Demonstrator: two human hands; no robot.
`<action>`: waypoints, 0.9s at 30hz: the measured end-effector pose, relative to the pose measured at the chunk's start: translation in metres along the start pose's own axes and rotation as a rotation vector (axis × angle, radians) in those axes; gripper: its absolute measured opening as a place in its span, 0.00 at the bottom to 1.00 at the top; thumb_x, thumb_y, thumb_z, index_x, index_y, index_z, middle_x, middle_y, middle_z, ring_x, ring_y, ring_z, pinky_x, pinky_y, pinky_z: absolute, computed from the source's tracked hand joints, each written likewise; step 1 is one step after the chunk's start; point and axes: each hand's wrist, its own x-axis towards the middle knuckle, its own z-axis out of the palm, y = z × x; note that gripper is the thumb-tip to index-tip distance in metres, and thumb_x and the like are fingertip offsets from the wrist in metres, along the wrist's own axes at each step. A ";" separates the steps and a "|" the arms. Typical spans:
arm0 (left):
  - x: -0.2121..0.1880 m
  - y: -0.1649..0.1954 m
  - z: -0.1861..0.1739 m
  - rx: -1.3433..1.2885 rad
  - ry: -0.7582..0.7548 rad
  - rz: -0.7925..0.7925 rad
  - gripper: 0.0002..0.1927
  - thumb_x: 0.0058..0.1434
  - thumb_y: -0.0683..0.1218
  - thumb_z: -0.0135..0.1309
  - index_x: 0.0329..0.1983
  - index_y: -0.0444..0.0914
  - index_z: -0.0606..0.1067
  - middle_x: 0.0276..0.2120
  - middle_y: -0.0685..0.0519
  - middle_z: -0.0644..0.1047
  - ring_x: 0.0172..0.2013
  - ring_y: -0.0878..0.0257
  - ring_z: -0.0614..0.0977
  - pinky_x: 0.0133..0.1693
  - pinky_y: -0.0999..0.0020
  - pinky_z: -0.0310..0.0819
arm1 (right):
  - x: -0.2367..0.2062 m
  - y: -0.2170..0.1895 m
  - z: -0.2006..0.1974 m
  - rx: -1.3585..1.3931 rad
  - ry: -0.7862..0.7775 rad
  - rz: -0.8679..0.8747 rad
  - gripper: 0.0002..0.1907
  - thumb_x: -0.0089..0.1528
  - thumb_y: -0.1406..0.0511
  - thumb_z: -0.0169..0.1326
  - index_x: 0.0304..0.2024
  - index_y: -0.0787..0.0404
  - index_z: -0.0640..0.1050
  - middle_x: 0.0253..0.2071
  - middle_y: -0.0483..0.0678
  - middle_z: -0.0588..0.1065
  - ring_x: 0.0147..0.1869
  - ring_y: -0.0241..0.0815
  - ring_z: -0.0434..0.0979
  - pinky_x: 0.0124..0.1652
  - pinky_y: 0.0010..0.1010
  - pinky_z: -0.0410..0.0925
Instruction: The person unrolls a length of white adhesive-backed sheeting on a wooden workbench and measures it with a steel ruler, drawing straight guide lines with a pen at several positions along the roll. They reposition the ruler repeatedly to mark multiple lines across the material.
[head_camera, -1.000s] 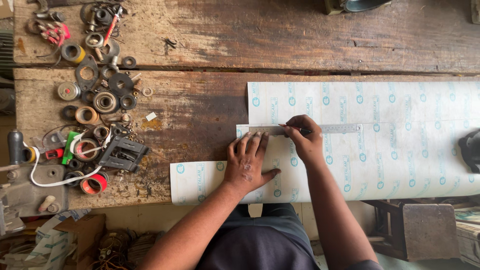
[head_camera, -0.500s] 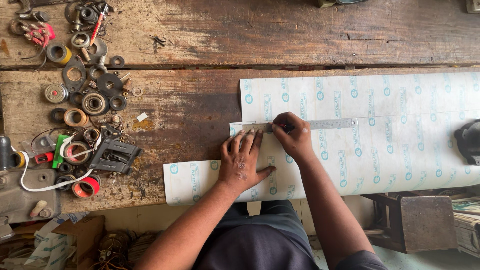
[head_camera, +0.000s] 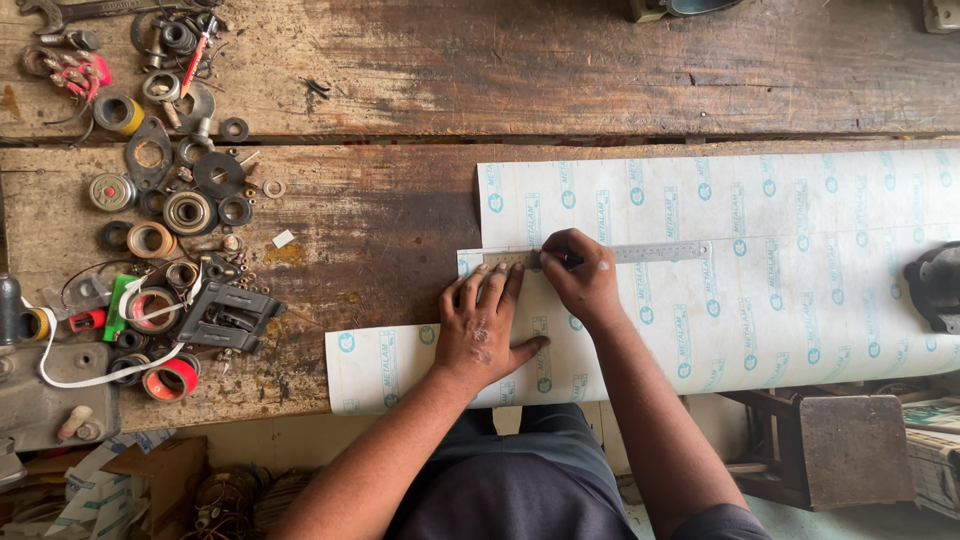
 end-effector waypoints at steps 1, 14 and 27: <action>0.000 0.000 0.000 -0.003 -0.007 -0.003 0.56 0.53 0.80 0.51 0.74 0.39 0.60 0.64 0.45 0.65 0.66 0.48 0.63 0.63 0.40 0.53 | 0.000 0.002 0.000 0.004 -0.005 -0.003 0.06 0.61 0.70 0.58 0.39 0.66 0.79 0.34 0.51 0.82 0.39 0.38 0.85 0.42 0.28 0.77; 0.001 0.000 -0.010 -0.027 0.000 -0.003 0.54 0.55 0.78 0.51 0.74 0.39 0.60 0.64 0.45 0.67 0.66 0.48 0.64 0.63 0.40 0.53 | -0.006 0.050 -0.030 0.193 0.063 0.015 0.07 0.60 0.70 0.59 0.39 0.66 0.78 0.35 0.48 0.79 0.40 0.35 0.77 0.42 0.28 0.71; 0.001 0.000 -0.011 -0.010 0.009 -0.003 0.54 0.55 0.79 0.50 0.73 0.40 0.61 0.64 0.45 0.67 0.66 0.48 0.65 0.63 0.40 0.54 | -0.001 0.025 -0.027 -0.028 0.023 0.039 0.06 0.59 0.68 0.59 0.38 0.64 0.80 0.33 0.50 0.82 0.38 0.38 0.83 0.42 0.30 0.76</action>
